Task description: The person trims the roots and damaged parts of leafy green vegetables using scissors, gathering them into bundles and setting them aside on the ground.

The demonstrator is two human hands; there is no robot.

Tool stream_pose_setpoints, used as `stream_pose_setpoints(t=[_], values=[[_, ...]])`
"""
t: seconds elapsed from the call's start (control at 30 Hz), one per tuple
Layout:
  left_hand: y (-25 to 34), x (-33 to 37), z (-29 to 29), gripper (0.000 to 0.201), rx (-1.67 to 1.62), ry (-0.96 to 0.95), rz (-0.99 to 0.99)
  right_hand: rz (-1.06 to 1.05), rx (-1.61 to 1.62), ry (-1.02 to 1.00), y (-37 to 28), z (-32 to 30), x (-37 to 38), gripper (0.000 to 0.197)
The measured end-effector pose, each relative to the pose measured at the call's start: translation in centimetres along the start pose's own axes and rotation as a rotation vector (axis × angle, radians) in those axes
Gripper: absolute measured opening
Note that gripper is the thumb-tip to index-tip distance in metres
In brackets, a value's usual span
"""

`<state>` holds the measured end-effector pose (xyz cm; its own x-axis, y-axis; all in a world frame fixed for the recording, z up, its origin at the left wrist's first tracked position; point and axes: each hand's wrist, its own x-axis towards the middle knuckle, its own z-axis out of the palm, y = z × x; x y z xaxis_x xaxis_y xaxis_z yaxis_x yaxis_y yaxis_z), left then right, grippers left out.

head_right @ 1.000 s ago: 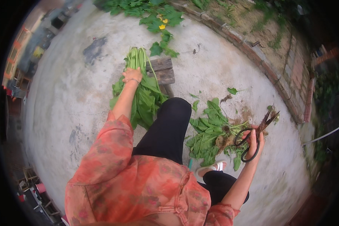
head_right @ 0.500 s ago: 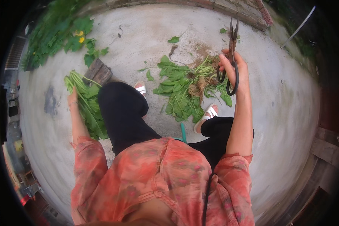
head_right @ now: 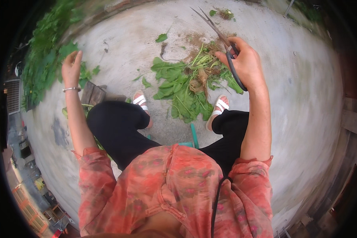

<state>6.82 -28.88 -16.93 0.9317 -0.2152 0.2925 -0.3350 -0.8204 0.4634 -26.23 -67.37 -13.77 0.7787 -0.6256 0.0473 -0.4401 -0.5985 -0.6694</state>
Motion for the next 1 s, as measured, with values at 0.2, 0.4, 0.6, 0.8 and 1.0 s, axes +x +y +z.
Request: stream_pose_setpoints(t=[0.2, 0.4, 0.6, 0.8, 1.0], values=[[13.2, 1.3, 10.9, 0.04, 0.052, -0.433, 0.568, 0.02, -0.108, 0.039, -0.5, -1.5, -0.5, 0.053], [17.8, 1.2, 23.6, 0.031, 0.111, -0.717, 0.584, 0.082, -0.073, 0.107, 0.6, -2.6, -1.1, 0.049], [16.2, -4.9, 38.1, 0.03, -0.062, -0.738, 0.374, 0.186, -0.06, 0.133, 0.5, -3.6, -1.2, 0.046], [15.3, -11.7, 45.5, 0.024, -0.059, -0.906, 0.241, 0.229, -0.102, 0.177, 2.2, -3.6, -0.9, 0.049], [15.8, -15.0, 48.9, 0.021, -0.101, -0.816, 0.129, 0.237, -0.159, 0.157, 3.1, -3.6, -0.7, 0.05]])
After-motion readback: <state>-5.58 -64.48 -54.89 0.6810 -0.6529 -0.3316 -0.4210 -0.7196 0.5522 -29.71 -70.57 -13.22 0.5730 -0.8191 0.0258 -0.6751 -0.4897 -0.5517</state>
